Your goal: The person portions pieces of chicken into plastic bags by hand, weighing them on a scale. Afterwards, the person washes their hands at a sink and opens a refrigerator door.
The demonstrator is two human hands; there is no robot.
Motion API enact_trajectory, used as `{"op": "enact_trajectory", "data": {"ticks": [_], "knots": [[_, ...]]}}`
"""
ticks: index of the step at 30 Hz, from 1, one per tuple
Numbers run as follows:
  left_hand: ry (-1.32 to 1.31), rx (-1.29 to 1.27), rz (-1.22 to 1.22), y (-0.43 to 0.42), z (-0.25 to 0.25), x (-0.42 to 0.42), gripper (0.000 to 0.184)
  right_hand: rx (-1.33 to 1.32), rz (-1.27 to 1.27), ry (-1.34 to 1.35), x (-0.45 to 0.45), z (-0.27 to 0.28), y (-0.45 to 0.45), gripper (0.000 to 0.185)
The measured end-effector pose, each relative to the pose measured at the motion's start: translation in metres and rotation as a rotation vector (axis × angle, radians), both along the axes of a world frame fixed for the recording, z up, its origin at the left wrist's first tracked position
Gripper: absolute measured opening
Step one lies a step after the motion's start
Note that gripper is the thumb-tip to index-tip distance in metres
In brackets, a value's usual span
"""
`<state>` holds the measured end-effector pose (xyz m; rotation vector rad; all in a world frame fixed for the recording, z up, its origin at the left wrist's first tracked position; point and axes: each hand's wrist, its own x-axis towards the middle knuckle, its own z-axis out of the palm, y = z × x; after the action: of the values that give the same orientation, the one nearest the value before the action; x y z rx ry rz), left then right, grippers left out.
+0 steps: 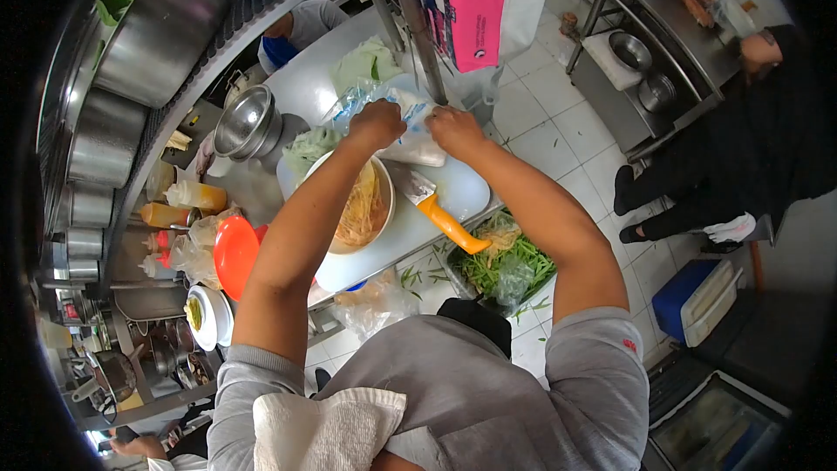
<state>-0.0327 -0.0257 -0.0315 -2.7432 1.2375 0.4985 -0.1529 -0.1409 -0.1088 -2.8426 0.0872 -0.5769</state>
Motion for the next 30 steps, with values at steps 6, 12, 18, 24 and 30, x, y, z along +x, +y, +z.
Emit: {"op": "enact_trajectory", "data": {"ticks": [6,12,18,24,30], "knots": [[-0.005,0.029,-0.002,0.002,-0.007,-0.002,0.033,-0.023,0.107,0.021,-0.004,0.001,-0.003,0.020],[-0.109,-0.061,-0.077,0.004,-0.020,0.003,0.028,0.028,0.397,0.014,-0.007,0.000,0.001,0.029],[-0.093,-0.041,-0.048,0.006,-0.013,0.003,0.027,0.282,0.380,0.078,0.017,-0.017,-0.010,0.019],[-0.080,-0.071,-0.028,0.010,-0.012,0.006,0.028,0.467,0.262,0.167,0.019,-0.004,-0.013,0.017],[-0.006,0.017,0.006,0.007,-0.001,0.000,0.031,0.318,0.349,0.124,-0.003,0.016,-0.003,0.021]]}}
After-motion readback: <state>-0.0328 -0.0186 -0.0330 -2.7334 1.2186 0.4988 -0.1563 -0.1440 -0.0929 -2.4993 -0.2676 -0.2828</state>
